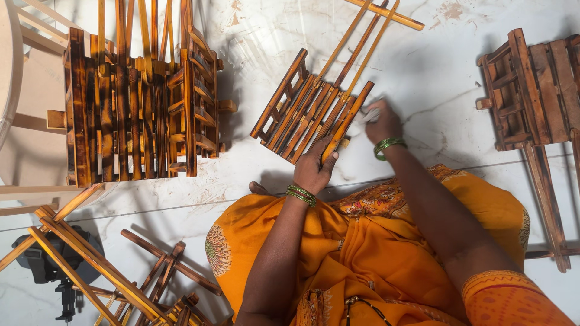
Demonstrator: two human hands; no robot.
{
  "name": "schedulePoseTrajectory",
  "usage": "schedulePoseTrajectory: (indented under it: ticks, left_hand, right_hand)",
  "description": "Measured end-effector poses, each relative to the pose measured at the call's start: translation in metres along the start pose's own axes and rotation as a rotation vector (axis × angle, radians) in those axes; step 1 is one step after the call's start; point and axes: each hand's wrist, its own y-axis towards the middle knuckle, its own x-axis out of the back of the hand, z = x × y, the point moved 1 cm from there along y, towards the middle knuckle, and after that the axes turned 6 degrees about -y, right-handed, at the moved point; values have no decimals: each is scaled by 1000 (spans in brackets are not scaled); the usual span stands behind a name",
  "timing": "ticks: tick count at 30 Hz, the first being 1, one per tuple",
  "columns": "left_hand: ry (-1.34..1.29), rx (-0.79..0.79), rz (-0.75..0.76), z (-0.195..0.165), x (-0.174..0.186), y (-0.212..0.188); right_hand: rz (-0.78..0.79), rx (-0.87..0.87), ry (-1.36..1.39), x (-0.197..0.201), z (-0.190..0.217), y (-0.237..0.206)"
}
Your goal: The person sits on the floor and wipes miniature wooden chair frames one at a time with a cloth, turning each piece to clean its slats and legs, then sets the wiped chair aside and picks up the next frame.
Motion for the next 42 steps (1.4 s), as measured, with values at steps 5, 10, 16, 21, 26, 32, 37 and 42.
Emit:
schedulePoseTrajectory:
  ticks: [5,10,16,21,26,32,37,42]
  left_hand:
    - [0,28,-6,1,0,0]
    - [-1,133,-11,2,3,-1]
    - [29,11,-5,-3,1,0]
    - [78,-28,-89,1,4,-2]
    - [-316,39,-147,4,12,1]
    - [-907,17,-63,1,34,1]
    - [-1595,113,-45,2,46,-1]
    - [-1744,207,-39,15,32,5]
  right_hand:
    - [355,-137,130,-3,2,-4]
    - [443,-99,36,4,5,-2]
    - [422,33,-59,1,3,-4]
    - [461,9,-90,1,-3,1]
    - [-47,-10,112,17,-7,7]
    - [-69,-233,625,22,-6,6]
    - [40,-153,815,17,-8,9]
    - [116,-163,812,16,-15,10]
